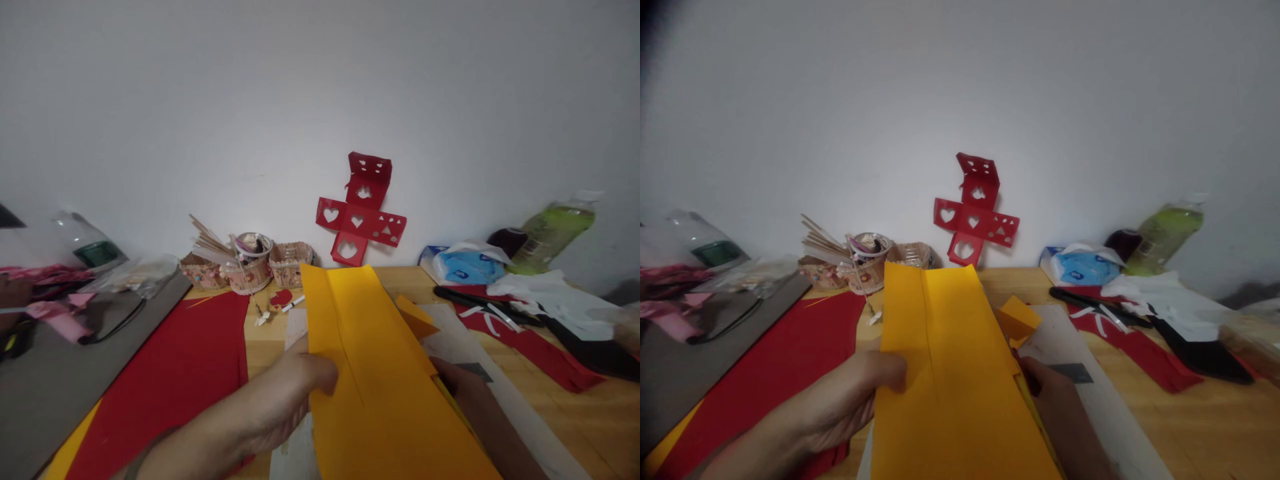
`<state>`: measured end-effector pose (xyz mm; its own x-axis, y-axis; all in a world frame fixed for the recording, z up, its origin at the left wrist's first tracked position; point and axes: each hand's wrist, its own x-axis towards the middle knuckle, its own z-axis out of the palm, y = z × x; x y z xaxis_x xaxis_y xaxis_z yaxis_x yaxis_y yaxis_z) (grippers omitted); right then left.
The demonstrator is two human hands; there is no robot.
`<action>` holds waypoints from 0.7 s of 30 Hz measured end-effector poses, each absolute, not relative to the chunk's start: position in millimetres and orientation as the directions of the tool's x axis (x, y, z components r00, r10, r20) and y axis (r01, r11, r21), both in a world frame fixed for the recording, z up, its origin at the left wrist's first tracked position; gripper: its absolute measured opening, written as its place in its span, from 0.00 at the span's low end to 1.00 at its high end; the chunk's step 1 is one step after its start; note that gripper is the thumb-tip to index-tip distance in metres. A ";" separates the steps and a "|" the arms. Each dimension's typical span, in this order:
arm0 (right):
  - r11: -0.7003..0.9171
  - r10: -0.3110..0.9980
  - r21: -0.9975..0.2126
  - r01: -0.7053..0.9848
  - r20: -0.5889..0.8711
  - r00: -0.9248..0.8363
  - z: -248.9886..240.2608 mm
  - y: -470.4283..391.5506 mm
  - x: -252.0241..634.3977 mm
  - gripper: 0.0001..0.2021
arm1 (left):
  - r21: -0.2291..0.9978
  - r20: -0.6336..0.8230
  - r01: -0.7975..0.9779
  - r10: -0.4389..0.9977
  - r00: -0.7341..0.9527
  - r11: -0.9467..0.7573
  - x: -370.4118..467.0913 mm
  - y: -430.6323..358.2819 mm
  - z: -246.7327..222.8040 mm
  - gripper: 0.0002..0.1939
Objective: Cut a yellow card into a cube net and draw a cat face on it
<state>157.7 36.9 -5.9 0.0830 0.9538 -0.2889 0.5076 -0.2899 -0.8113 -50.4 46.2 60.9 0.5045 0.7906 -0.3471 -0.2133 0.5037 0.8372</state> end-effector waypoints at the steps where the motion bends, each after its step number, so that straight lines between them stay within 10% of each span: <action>1: -0.290 0.954 -0.810 0.510 -0.288 0.085 -5.8 37.1 157.7 0.21 | 0.839 -0.341 -0.215 0.791 0.508 0.500 -50.2 45.9 60.7 0.15; 21: -0.204 0.979 -0.839 0.505 -0.182 0.094 -3.4 32.6 154.8 0.17 | 0.836 -0.336 -0.209 0.775 0.536 0.507 -50.3 42.3 57.2 0.16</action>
<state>154.8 32.6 -3.4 0.0936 0.9788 -0.1822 0.5046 -0.2044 -0.8388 -50.3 42.3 57.2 0.5356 0.7747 -0.3361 -0.2089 0.5072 0.8361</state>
